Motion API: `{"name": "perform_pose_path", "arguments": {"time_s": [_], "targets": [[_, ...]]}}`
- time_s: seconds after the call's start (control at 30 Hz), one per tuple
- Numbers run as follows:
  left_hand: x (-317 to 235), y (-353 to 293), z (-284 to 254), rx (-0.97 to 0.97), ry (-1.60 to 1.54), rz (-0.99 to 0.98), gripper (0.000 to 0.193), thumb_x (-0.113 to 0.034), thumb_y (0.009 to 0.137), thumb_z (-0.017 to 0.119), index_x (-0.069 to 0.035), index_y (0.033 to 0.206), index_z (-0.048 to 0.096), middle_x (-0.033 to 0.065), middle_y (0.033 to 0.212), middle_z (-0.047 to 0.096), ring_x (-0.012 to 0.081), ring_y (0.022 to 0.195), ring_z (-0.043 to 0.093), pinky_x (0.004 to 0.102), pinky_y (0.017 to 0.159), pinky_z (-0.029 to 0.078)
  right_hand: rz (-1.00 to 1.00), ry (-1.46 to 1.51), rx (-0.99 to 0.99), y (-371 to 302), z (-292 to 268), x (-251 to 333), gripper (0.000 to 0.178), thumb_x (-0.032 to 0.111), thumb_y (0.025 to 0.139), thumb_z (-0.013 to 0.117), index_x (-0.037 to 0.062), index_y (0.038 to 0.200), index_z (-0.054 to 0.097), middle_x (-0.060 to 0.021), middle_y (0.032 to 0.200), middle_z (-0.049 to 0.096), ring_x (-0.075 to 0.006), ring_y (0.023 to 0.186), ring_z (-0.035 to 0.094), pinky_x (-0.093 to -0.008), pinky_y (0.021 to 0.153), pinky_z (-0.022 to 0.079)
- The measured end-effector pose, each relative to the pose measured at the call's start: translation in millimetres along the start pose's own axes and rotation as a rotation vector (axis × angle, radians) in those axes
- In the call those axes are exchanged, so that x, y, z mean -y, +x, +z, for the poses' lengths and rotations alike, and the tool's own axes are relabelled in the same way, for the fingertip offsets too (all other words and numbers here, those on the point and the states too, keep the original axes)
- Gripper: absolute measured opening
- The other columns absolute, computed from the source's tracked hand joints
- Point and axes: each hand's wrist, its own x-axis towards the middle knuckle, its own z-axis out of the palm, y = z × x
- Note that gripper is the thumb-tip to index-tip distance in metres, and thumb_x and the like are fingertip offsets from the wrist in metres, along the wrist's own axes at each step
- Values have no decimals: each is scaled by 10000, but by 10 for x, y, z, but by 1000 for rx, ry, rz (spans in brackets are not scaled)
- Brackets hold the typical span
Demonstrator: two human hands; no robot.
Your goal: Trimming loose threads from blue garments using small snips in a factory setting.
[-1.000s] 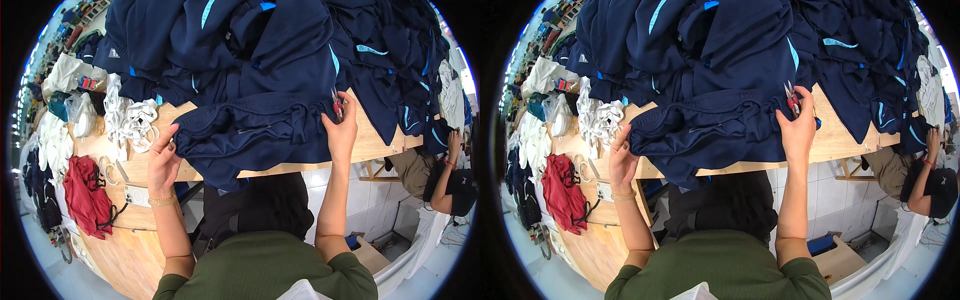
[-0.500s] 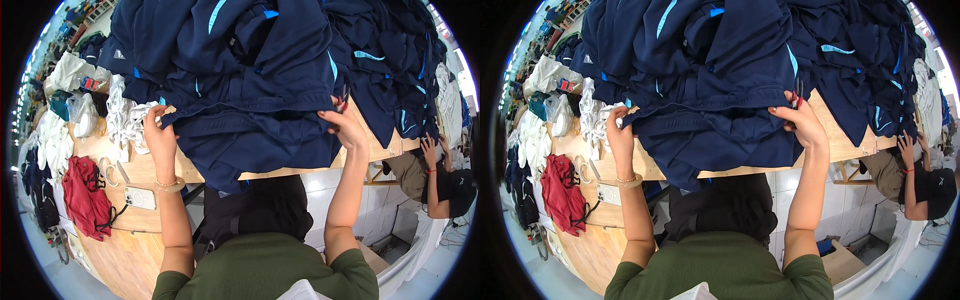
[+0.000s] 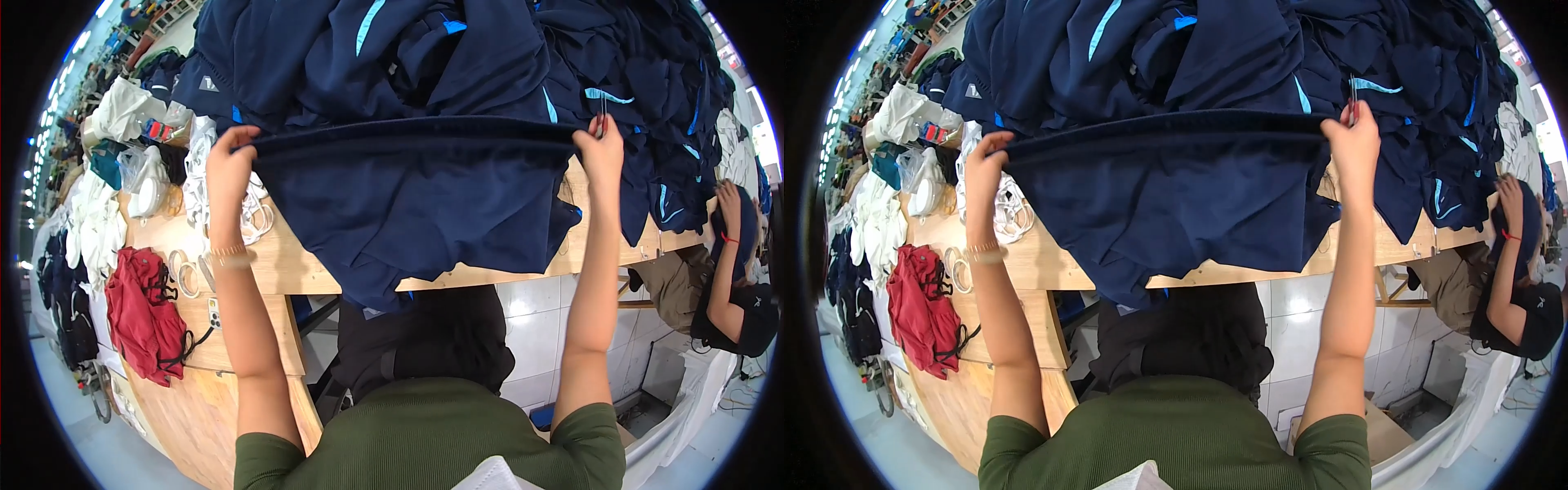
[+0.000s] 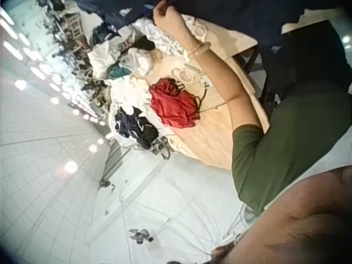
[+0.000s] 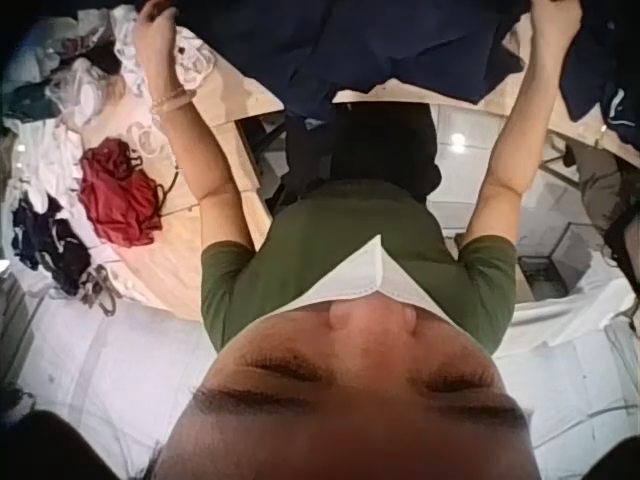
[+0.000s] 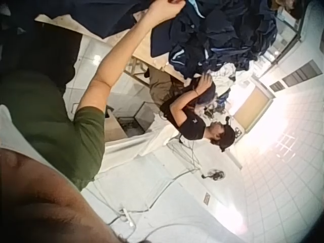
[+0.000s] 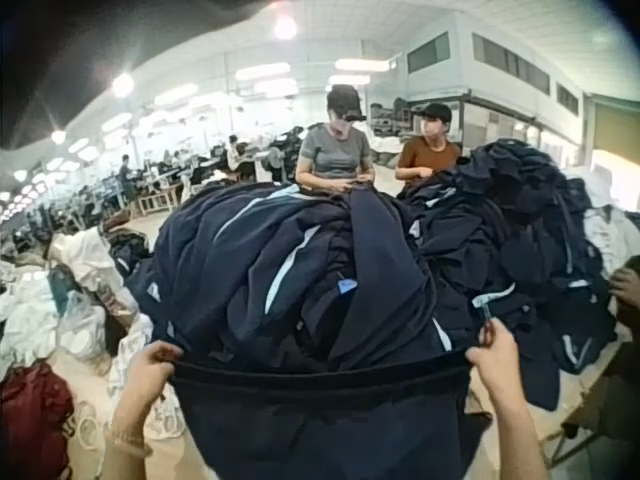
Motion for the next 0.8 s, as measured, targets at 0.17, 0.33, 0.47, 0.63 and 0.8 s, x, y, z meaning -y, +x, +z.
{"name": "perform_pose_path", "arguments": {"time_s": [0.17, 0.33, 0.47, 0.63, 0.8], "targets": [[-229, 599, -27, 273, 13, -383, 212, -125, 764, 526, -96, 895, 690, -32, 689, 554, 100, 656, 475, 273, 654, 389, 310, 84, 243, 660, 43, 267, 146, 45, 680, 601, 122, 740, 492, 41, 608, 384, -75, 493, 333, -256, 426, 231], [-277, 915, -97, 416, -32, -540, 133, -222, 844, 515, -180, 834, 640, -105, 678, 501, 44, 593, 439, 212, 577, 386, 378, 133, 255, 1062, 258, 267, 119, 75, 709, 597, 130, 751, 500, 44, 598, 373, -84, 471, 319, -260, 424, 218], [-156, 927, -87, 408, -109, -559, 117, -208, 843, 516, -186, 773, 606, -105, 678, 541, 50, 580, 464, 221, 563, 392, 381, 164, 287, 1080, 311, 229, 112, 91, 704, 597, 127, 751, 502, 47, 584, 354, -90, 463, 309, -266, 422, 216], [-362, 371, -77, 323, -179, -107, 257, -107, 744, 592, -48, 992, 622, -7, 899, 586, 93, 667, 508, 239, 614, 426, -48, 178, 140, 692, 45, 238, 150, 16, 710, 568, 63, 852, 582, 15, 706, 520, -110, 565, 469, -245, 498, 347], [41, -1104, 221, -222, 179, 101, 484, -90, 667, 687, -69, 1131, 554, 72, 1057, 551, 189, 813, 563, 298, 722, 462, -552, -316, -148, -773, -185, -452, 327, -113, 651, 543, 25, 941, 601, -77, 793, 597, -202, 685, 600, -313, 606, 461]]}}
